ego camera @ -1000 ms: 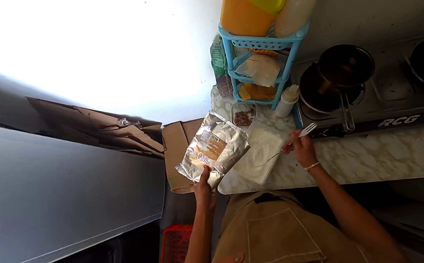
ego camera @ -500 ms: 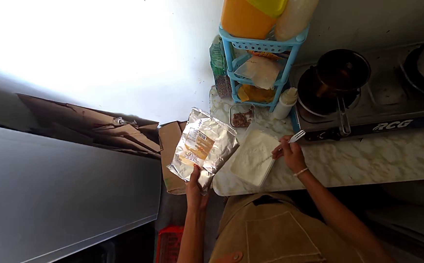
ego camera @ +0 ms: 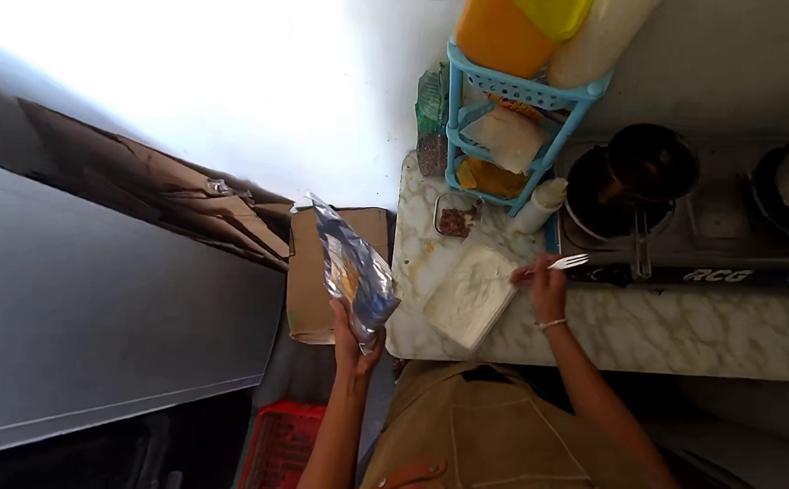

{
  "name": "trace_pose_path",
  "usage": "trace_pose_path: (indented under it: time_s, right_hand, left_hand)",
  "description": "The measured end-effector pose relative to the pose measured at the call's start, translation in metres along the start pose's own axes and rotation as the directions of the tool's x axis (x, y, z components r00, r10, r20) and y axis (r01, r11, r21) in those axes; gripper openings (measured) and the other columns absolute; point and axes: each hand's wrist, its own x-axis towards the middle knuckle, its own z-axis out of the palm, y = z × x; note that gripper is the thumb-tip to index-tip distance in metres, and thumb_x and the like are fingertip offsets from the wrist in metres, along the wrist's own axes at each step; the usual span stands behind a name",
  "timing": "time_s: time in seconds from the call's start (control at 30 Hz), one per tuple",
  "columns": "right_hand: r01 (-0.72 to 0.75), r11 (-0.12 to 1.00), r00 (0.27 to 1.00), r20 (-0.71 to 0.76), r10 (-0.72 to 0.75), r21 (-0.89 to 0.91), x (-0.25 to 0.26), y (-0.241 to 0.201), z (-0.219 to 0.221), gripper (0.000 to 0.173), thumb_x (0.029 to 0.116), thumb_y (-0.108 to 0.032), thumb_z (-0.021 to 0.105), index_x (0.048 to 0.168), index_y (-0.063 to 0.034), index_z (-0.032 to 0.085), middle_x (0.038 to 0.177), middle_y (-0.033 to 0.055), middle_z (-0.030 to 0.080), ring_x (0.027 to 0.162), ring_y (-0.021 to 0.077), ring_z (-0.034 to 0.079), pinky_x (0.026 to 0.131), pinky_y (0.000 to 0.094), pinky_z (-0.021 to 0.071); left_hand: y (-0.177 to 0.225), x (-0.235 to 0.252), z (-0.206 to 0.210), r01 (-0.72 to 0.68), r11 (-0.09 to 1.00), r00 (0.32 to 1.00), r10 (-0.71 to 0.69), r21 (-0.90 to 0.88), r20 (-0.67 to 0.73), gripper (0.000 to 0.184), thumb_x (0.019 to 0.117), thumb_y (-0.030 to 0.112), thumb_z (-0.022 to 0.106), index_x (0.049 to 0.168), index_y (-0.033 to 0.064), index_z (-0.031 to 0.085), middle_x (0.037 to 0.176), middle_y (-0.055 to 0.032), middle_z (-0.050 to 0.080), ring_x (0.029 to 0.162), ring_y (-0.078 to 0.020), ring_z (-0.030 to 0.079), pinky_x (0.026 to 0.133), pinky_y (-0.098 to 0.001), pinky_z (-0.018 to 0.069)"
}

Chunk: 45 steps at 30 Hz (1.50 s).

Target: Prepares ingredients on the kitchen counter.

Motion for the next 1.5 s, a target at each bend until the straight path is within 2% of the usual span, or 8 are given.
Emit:
trace_pose_path:
  time_s: [0.43, 0.6, 0.73, 0.9, 1.03, 1.17, 1.3, 1.5]
  right_hand:
    - [0.022, 0.998, 0.998, -0.065, -0.026, -0.059, 0.018, -0.016, -0.023, 0.036, 0.1121, -0.018, 0.027, 0.125, 0.0103, 0.046, 0.078, 0.0093, 0.071, 0.064, 0.0166, 0.072, 0.068, 0.0354, 0.0642]
    - [-0.026, 1.000, 0.996, 0.082, 0.026, -0.001, 0.003, -0.006, -0.002, 0.033, 0.1122, -0.018, 0.029, 0.125, 0.0079, 0.046, 0.078, 0.0102, 0.072, 0.064, 0.0192, 0.073, 0.067, 0.0373, 0.0652]
    - [-0.014, 0.998, 0.997, -0.080, 0.008, -0.068, 0.023, -0.018, -0.020, 0.038, 0.1129, -0.018, 0.025, 0.129, 0.0112, 0.043, 0.082, 0.0120, 0.070, 0.066, 0.0177, 0.072, 0.069, 0.0361, 0.0641]
    - [-0.046, 0.999, 0.990, 0.135, 0.048, -0.017, 0.013, -0.012, -0.001, 0.032, 0.1122, -0.016, 0.028, 0.124, 0.0069, 0.047, 0.076, 0.0095, 0.072, 0.062, 0.0188, 0.072, 0.065, 0.0362, 0.0648]
    - [-0.003, 0.998, 0.999, -0.039, 0.000, -0.068, 0.030, -0.018, -0.016, 0.038, 0.1134, -0.020, 0.025, 0.129, 0.0092, 0.043, 0.081, 0.0113, 0.072, 0.066, 0.0181, 0.073, 0.069, 0.0359, 0.0644]
    - [-0.056, 0.998, 0.988, 0.143, 0.056, -0.004, 0.012, -0.009, 0.002, 0.033, 0.1125, -0.018, 0.028, 0.124, 0.0065, 0.046, 0.078, 0.0105, 0.073, 0.063, 0.0191, 0.073, 0.066, 0.0365, 0.0649]
    - [-0.019, 0.993, 1.000, -0.002, 0.019, -0.116, 0.035, -0.018, -0.012, 0.039, 0.1133, -0.021, 0.026, 0.130, 0.0089, 0.045, 0.082, 0.0123, 0.071, 0.067, 0.0192, 0.072, 0.071, 0.0388, 0.0637]
    - [-0.022, 0.994, 0.990, 0.134, 0.036, -0.104, 0.029, -0.018, -0.011, 0.034, 0.1121, -0.018, 0.031, 0.128, 0.0072, 0.048, 0.077, 0.0087, 0.072, 0.063, 0.0172, 0.072, 0.067, 0.0359, 0.0639]
  left_hand:
    - [0.018, -0.013, -0.002, -0.084, 0.996, 0.996, 0.084, -0.019, 0.001, 0.054, 0.1052, 0.063, 0.031, 0.126, 0.0213, 0.059, 0.112, -0.0048, 0.072, 0.096, -0.0154, 0.072, 0.074, -0.0333, 0.0629]
    - [0.020, -0.014, -0.006, -0.068, 0.998, 0.998, 0.068, -0.013, 0.007, 0.056, 0.1034, 0.065, 0.034, 0.127, 0.0216, 0.059, 0.113, -0.0053, 0.072, 0.097, -0.0165, 0.072, 0.074, -0.0347, 0.0631]
    - [0.024, -0.019, -0.010, -0.069, 0.996, 0.996, 0.073, -0.065, 0.054, 0.056, 0.1033, 0.065, 0.036, 0.129, 0.0218, 0.060, 0.114, -0.0051, 0.072, 0.099, -0.0165, 0.072, 0.077, -0.0356, 0.0632]
    - [0.021, -0.015, -0.012, -0.091, 0.994, 0.992, 0.095, -0.053, 0.084, 0.056, 0.1044, 0.064, 0.033, 0.133, 0.0229, 0.058, 0.117, -0.0050, 0.071, 0.103, -0.0178, 0.072, 0.081, -0.0391, 0.0629]
    - [0.023, -0.022, -0.015, -0.067, 0.995, 0.990, 0.076, -0.069, 0.122, 0.056, 0.1035, 0.065, 0.035, 0.131, 0.0238, 0.060, 0.115, -0.0034, 0.072, 0.101, -0.0161, 0.072, 0.081, -0.0379, 0.0631]
    - [0.023, -0.020, -0.012, -0.062, 0.996, 0.984, 0.072, -0.068, 0.160, 0.055, 0.1042, 0.063, 0.035, 0.132, 0.0229, 0.060, 0.115, -0.0044, 0.073, 0.101, -0.0166, 0.072, 0.082, -0.0380, 0.0632]
    - [0.026, -0.023, -0.016, -0.056, 0.994, 0.981, 0.072, -0.092, 0.178, 0.052, 0.1047, 0.061, 0.037, 0.130, 0.0234, 0.062, 0.114, -0.0035, 0.073, 0.101, -0.0156, 0.073, 0.082, -0.0377, 0.0634]
    - [0.026, -0.020, -0.012, -0.082, 0.995, 0.979, 0.092, -0.064, 0.179, 0.053, 0.1056, 0.060, 0.034, 0.128, 0.0222, 0.063, 0.112, -0.0040, 0.074, 0.099, -0.0155, 0.073, 0.081, -0.0373, 0.0638]
